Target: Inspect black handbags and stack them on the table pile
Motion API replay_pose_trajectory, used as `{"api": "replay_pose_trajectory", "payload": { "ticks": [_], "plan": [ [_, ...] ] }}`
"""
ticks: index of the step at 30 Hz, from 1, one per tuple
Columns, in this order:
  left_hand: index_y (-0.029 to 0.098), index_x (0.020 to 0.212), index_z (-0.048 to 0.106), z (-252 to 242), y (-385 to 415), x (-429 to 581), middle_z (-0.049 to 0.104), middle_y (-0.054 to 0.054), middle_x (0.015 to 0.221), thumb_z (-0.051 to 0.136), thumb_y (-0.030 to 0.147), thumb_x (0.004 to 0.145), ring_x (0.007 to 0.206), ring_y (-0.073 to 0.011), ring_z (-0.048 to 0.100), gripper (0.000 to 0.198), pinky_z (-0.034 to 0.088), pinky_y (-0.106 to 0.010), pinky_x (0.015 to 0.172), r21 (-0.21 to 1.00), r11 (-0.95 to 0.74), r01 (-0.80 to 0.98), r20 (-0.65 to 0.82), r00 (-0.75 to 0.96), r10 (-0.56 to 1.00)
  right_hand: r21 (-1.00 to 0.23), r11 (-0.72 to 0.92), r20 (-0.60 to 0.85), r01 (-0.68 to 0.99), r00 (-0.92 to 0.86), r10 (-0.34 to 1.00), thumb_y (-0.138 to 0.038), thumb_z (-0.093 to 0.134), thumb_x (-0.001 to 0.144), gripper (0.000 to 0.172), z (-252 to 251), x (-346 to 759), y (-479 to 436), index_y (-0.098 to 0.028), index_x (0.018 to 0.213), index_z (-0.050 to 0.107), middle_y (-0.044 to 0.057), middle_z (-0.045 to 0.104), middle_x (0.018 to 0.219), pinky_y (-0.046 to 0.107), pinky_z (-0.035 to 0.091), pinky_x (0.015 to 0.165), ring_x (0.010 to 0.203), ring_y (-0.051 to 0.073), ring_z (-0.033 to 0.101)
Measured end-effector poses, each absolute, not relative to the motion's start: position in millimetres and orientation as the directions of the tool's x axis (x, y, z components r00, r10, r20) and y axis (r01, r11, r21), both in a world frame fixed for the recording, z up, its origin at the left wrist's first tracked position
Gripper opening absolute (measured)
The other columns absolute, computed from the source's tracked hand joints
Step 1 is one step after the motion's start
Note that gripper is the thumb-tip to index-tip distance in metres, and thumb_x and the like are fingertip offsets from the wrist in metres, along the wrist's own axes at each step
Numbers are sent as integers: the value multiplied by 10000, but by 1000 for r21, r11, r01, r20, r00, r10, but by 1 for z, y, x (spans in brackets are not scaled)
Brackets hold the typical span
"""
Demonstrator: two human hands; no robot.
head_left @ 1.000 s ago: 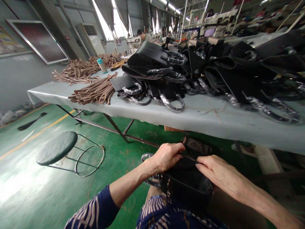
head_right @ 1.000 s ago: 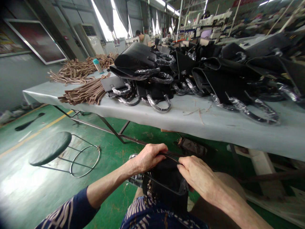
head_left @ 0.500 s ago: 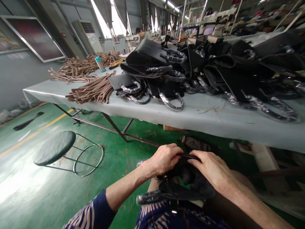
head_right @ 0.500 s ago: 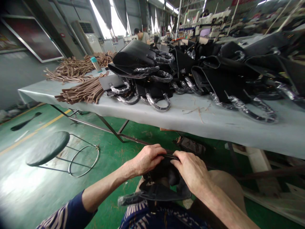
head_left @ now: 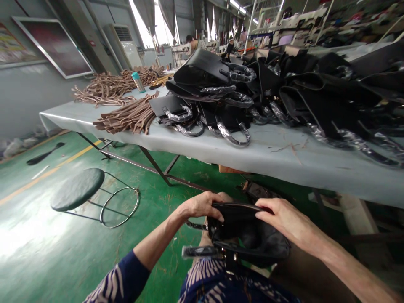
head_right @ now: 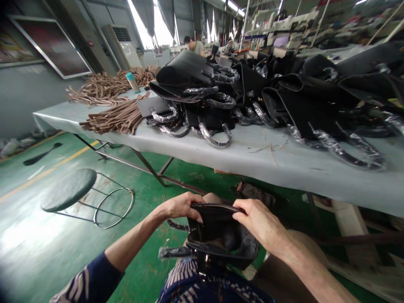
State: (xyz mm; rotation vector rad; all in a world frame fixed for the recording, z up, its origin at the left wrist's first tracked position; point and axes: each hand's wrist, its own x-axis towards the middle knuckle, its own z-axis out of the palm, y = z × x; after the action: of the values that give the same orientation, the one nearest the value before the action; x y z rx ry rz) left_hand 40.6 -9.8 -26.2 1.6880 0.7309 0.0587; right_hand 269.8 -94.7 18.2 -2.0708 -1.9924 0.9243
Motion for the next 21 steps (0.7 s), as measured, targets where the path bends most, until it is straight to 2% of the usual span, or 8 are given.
{"api": "replay_pose_trajectory", "payload": {
  "ticks": [3,6,10,13,17,21],
  "plan": [
    [133,864,623,-23,-6,36,526,42,671,712,324,611,615,-103,476,329,379,-186,550,905,-9,426,-377,811,446,-548,-78,-352,833,-144,925,-273,457,755,174,19,277,-90,-204,629,556,-35,570,608,221,324,532,617,137,527],
    [133,789,612,-25,-7,31,505,47,644,715,354,604,603,-97,460,306,356,-181,537,906,40,421,-394,809,436,-629,-53,-360,776,-230,904,-265,457,757,178,16,282,-89,-203,687,608,-37,610,659,214,347,552,649,140,544],
    [126,714,589,-35,-16,26,474,46,646,703,348,611,619,-90,431,270,335,-178,549,915,109,388,-391,787,477,-709,-138,-428,692,-266,864,-274,443,760,227,9,281,-91,-190,745,654,-27,648,691,210,379,566,660,150,572],
    [122,757,598,-38,-22,25,467,40,676,682,344,642,653,-96,430,264,333,-182,580,932,135,335,-357,798,486,-761,-216,-474,612,-296,829,-280,445,757,251,7,279,-92,-180,812,668,-9,673,760,215,414,615,723,167,596],
    [119,817,614,-35,-26,24,477,29,721,635,379,700,711,-113,436,286,339,-191,628,944,75,322,-315,807,499,-796,-243,-497,555,-370,785,-277,474,748,268,6,280,-89,-174,902,668,10,675,842,246,432,699,818,195,599],
    [113,738,582,-36,-30,25,442,32,700,589,417,748,687,-105,407,305,319,-196,620,948,-19,318,-258,799,543,-783,-181,-464,596,-364,808,-265,469,765,218,2,281,-89,-166,787,661,28,653,832,264,419,700,807,202,586]
  ]
}}
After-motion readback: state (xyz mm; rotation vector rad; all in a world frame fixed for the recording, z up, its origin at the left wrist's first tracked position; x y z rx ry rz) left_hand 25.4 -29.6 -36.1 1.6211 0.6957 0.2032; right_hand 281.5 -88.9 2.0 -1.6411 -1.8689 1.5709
